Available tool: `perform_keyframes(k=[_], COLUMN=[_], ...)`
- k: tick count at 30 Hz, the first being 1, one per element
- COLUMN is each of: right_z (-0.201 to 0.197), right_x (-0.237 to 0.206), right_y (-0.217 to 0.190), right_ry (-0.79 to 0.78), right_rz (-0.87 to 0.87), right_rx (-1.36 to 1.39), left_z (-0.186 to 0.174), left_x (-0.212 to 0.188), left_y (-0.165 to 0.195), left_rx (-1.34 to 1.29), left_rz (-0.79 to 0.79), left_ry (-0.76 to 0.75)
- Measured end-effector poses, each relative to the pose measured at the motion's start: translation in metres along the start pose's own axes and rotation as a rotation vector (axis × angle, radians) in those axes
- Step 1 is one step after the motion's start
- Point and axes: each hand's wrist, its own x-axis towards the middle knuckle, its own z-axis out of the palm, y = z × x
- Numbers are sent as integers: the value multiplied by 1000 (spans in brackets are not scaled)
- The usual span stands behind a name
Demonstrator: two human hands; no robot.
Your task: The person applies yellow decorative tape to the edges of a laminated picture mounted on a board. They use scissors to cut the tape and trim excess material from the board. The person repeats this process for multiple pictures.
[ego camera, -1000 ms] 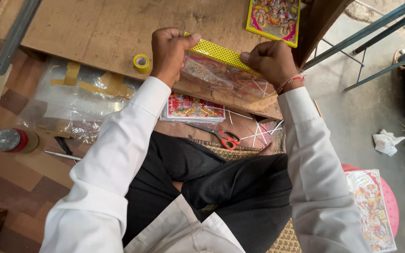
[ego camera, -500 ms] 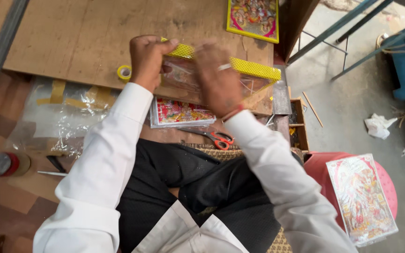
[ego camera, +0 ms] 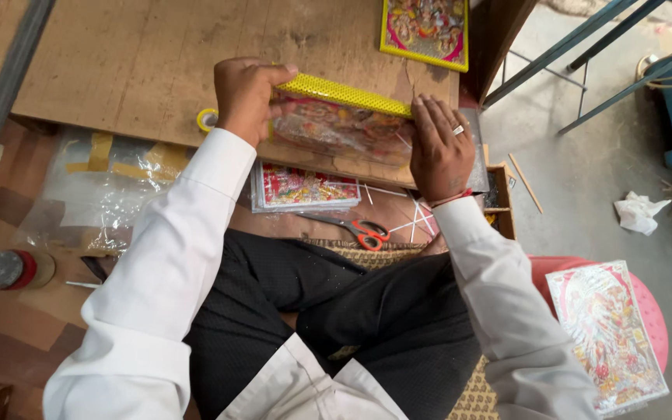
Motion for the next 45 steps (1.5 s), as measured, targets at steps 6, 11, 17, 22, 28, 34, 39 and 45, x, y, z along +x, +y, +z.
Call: perform_keyframes(k=[6,11,17,22,28,34,39,45], right_z=[-8,-10,-6,-1,2,10,4,39], right_x=[4,10,21,22,28,34,16,-12], right_y=[-7,3,27,34,43,45,51,31], right_ry=[-6,-181,-413,-408,-457,-411,-235,257], right_rz=[90,222,242,274,323,327,564,807], right_rx=[148,222,299,310,376,269,427,1119], left_z=[-3,2,87,117,46,-40,-25,11], left_x=[18,24,-34,-21,17,37,29,1], left_y=[-13,-20,-52,-66,-20,-15,-58,-96], left_rx=[-39,430,931,1134,1194,825,355,523], left_rz=[-126,309,1111,970,730,737,655,986], left_ry=[132,507,-356,-350,-437,-229,3,362])
